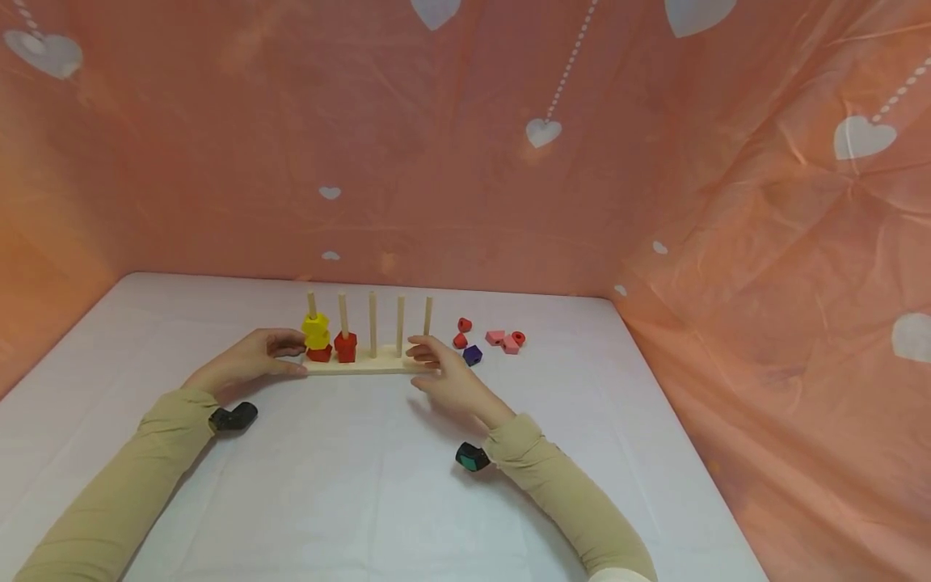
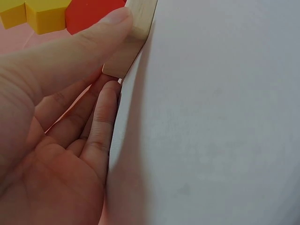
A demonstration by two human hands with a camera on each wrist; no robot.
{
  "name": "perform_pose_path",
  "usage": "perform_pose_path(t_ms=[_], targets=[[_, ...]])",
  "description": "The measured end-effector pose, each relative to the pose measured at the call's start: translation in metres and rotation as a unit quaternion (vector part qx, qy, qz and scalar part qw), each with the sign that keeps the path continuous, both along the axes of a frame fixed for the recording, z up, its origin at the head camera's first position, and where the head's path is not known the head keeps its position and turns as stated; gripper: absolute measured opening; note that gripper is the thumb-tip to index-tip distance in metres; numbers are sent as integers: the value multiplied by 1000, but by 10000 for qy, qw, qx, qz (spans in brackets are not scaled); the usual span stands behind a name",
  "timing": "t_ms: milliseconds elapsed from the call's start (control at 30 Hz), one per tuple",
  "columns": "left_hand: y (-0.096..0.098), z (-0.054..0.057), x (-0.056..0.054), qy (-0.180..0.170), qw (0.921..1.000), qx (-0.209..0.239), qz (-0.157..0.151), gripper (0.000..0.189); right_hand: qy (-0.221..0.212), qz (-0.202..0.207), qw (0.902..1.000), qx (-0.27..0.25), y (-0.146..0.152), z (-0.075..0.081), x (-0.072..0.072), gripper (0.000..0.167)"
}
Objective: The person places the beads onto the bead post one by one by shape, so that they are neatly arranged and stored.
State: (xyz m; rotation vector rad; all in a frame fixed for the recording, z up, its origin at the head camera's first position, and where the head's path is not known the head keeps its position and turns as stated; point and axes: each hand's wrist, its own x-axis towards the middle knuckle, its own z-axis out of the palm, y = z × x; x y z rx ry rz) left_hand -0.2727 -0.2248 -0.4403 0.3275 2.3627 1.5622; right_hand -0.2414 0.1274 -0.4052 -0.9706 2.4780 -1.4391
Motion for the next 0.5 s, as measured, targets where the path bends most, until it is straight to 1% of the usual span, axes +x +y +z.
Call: perform_pose_path(t_ms=[67,167,233,267,367,500], targets=[[0,0,1,-14,10000,-15,16,71,129,68,9998,-133,8,10,3,55],[0,1,2,-53,10000,20,16,71,342,11,9993,-131,21,24,8,51],[1,2,2,-47,10000,30,-5,71,519,-72,9986,-102,30,27,6,47],[1,2,2,-23,10000,23,-38,71,608,-143,9980,-99,35,25,3,46],[1,2,1,-43,10000,38,-7,70,841,-389,9957,-60,50,15,-11,43],[0,0,-1,24,10000,-33,-34,71,978,-750,9922,180,67,1,-28,43]])
